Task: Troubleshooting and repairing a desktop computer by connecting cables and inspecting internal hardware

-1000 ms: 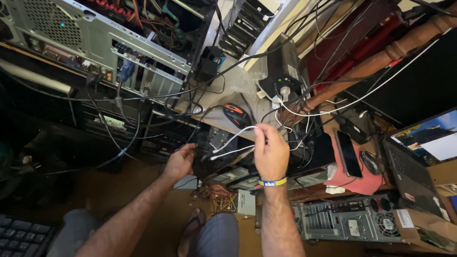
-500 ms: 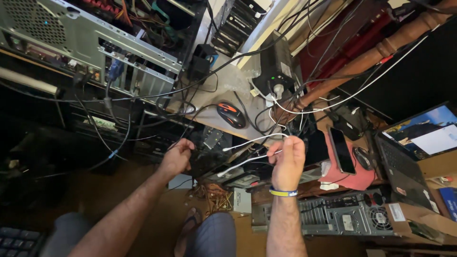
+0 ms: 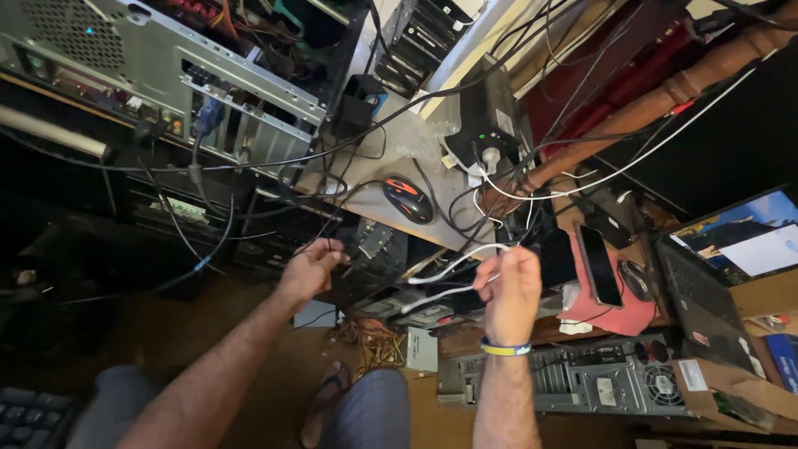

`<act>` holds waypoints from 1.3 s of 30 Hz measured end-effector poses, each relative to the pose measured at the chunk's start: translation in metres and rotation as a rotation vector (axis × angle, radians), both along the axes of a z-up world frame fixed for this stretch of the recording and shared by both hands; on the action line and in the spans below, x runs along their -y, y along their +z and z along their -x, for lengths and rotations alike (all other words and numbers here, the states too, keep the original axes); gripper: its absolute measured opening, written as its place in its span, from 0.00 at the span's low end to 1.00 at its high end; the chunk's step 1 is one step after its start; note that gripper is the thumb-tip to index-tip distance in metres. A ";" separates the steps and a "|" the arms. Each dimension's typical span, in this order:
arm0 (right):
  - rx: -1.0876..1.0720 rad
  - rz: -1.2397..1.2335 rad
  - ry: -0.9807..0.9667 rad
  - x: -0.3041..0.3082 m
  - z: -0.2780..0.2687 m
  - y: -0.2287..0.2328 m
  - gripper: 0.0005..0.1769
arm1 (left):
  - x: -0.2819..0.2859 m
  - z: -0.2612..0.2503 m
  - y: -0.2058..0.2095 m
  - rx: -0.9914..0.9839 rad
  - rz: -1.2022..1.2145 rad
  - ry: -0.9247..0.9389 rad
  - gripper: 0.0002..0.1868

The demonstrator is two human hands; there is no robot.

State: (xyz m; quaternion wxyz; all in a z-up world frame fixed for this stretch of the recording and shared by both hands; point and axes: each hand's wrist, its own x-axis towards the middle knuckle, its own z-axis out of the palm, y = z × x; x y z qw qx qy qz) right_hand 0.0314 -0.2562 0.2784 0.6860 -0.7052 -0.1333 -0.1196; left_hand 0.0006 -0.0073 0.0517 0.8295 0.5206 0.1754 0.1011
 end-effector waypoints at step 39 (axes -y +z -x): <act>0.430 0.821 0.169 -0.131 -0.013 -0.136 0.09 | -0.021 0.027 0.029 -0.077 -0.701 0.101 0.22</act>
